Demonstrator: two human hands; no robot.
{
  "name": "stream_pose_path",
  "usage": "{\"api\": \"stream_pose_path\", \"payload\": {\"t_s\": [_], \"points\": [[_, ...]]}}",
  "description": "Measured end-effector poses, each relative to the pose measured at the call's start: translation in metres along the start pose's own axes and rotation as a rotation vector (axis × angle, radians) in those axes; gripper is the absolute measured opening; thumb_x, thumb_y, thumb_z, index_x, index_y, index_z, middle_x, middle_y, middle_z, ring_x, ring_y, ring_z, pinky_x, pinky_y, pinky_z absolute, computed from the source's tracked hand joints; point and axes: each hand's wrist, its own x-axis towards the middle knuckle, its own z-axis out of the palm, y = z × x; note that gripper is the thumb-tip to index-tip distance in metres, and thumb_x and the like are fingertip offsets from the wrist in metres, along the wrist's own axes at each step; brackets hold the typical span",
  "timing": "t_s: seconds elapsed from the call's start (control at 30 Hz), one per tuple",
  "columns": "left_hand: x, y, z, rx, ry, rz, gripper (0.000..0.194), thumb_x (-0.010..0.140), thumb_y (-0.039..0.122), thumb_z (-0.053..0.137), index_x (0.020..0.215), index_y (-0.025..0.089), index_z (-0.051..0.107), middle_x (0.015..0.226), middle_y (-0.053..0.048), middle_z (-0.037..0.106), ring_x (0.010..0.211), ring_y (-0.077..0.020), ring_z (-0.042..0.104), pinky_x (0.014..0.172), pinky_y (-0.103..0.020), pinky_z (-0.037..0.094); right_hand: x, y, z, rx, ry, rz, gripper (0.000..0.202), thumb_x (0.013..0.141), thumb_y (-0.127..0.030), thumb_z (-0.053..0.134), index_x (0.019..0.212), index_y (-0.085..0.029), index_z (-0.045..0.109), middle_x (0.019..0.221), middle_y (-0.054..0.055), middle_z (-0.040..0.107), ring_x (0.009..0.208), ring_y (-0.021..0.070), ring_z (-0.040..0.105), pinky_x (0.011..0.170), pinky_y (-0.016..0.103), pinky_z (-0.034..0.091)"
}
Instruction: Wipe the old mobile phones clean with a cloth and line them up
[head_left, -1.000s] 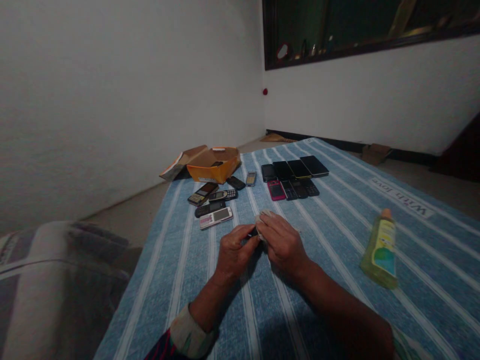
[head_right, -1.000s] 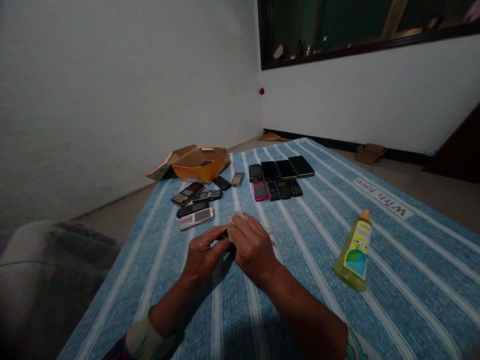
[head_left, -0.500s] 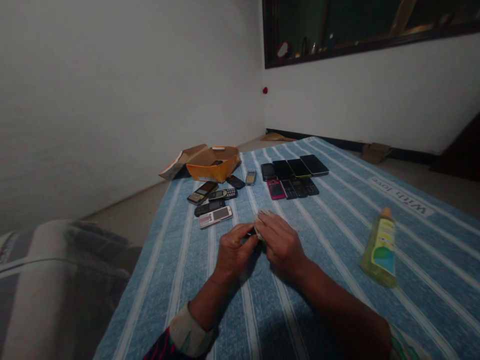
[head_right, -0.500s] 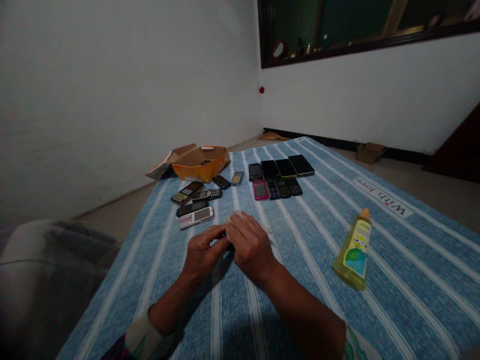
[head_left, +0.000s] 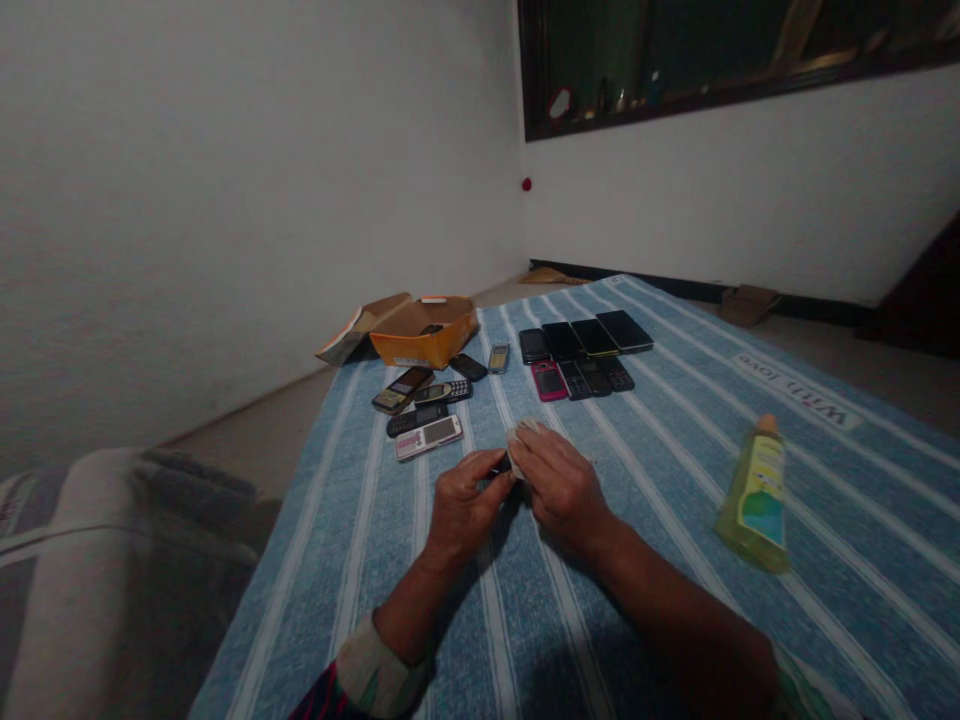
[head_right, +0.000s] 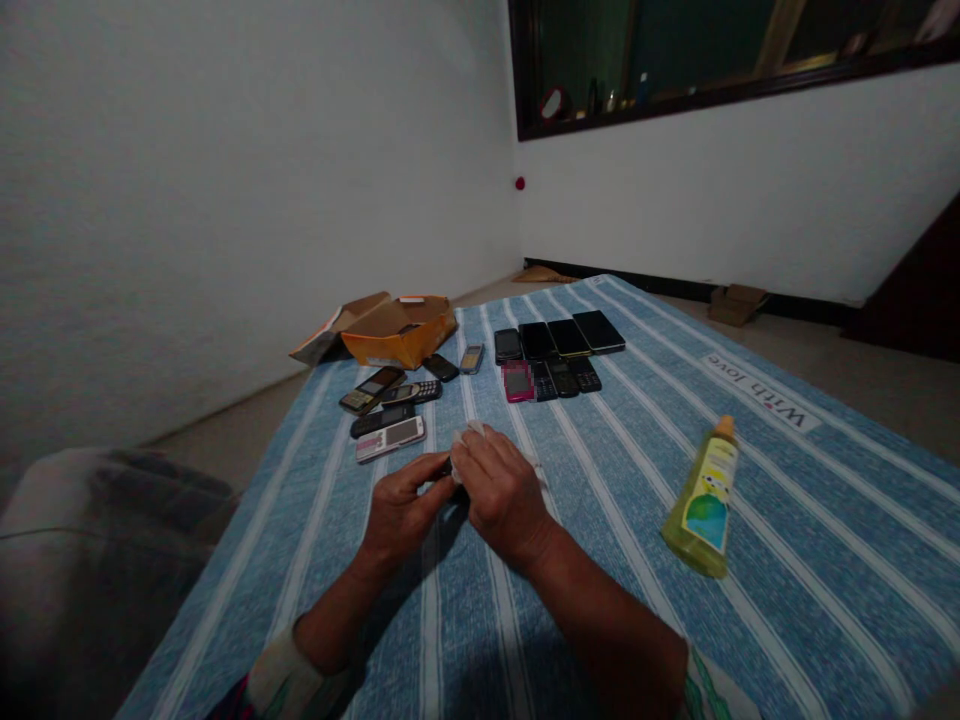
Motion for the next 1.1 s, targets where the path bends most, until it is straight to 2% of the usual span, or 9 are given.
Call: {"api": "stream_pose_path", "payload": {"t_s": [0.1,0.23,0.3,0.37,0.53,0.7,0.9,1.0,1.1], "points": [[0.001,0.001,-0.001,-0.026,-0.007,-0.031,0.018,0.075,0.026,0.068,0.090,0.022,0.076,0.084,-0.005,0.075,0.076,-0.0209,0.067,0.074,-0.035,0.054,-0.006,0.013,0.004,0.016,0.002,0.117,0.038,0.084,-0.004,0.042,0.109,-0.012,0.070,0.106,0.015,0.072,0.108,0.0243,0.065,0.097,0.042,0.053],[0.001,0.001,-0.002,-0.090,0.013,-0.117,0.018,0.075,0.026,0.068,0.089,0.020,0.076,0.081,-0.004,0.075,0.072,-0.0196,0.067,0.069,-0.033,0.054,-0.010,0.030,0.007,0.254,-0.002,0.473,0.039,0.076,-0.003,0.043,0.096,-0.015,0.074,0.089,0.009,0.075,0.085,0.0213,0.072,0.078,0.036,0.060],[0.001,-0.001,-0.002,-0.134,0.033,-0.156,0.018,0.075,0.027,0.068,0.089,0.019,0.076,0.081,-0.004,0.075,0.072,-0.0197,0.067,0.070,-0.034,0.055,-0.007,0.029,0.007,0.394,0.027,0.646,0.035,0.077,-0.007,0.046,0.095,-0.015,0.075,0.082,0.006,0.075,0.076,0.0203,0.072,0.069,0.033,0.061],[0.001,-0.003,0.000,-0.172,0.048,-0.186,0.020,0.074,0.028,0.069,0.091,0.019,0.076,0.083,-0.004,0.075,0.075,-0.0204,0.067,0.074,-0.036,0.056,-0.003,0.022,0.004,0.482,0.064,0.709,0.032,0.079,-0.011,0.049,0.098,-0.015,0.074,0.082,0.005,0.075,0.076,0.0200,0.072,0.068,0.033,0.061],[0.002,-0.004,0.007,-0.255,0.079,-0.204,0.024,0.072,0.028,0.072,0.094,0.019,0.076,0.090,-0.006,0.076,0.083,-0.0226,0.069,0.082,-0.040,0.056,0.004,0.002,-0.001,0.471,0.121,0.511,0.038,0.080,-0.008,0.047,0.108,-0.020,0.072,0.103,0.007,0.073,0.096,0.0201,0.069,0.087,0.036,0.057],[0.001,0.001,0.009,-0.281,0.083,-0.218,0.025,0.071,0.028,0.072,0.094,0.019,0.076,0.090,-0.006,0.076,0.083,-0.0231,0.069,0.084,-0.041,0.056,0.002,-0.001,0.000,0.388,0.105,0.365,0.048,0.078,-0.002,0.045,0.116,-0.022,0.068,0.111,0.008,0.070,0.107,0.0204,0.065,0.097,0.039,0.053],[0.001,0.004,0.002,-0.177,0.045,-0.152,0.021,0.074,0.025,0.068,0.093,0.021,0.075,0.091,-0.005,0.076,0.082,-0.0228,0.069,0.082,-0.040,0.055,0.000,0.000,-0.001,0.293,0.056,0.244,0.050,0.082,0.000,0.042,0.122,-0.020,0.064,0.115,0.011,0.069,0.113,0.0210,0.063,0.098,0.039,0.053],[0.000,0.005,0.000,-0.088,0.031,-0.091,0.021,0.076,0.023,0.065,0.094,0.022,0.075,0.090,-0.004,0.076,0.083,-0.0226,0.068,0.081,-0.037,0.054,0.001,-0.005,-0.003,0.170,0.038,0.083,0.043,0.088,-0.003,0.041,0.124,-0.014,0.061,0.122,0.016,0.066,0.121,0.0247,0.058,0.101,0.045,0.050],[-0.001,0.007,0.001,0.019,0.012,-0.051,0.016,0.078,0.024,0.061,0.087,0.020,0.074,0.084,-0.004,0.075,0.082,-0.0220,0.067,0.079,-0.035,0.054,0.001,-0.010,-0.003,0.044,-0.029,-0.059,0.038,0.091,-0.007,0.041,0.123,-0.011,0.062,0.124,0.019,0.064,0.126,0.0273,0.053,0.104,0.048,0.047]]}}
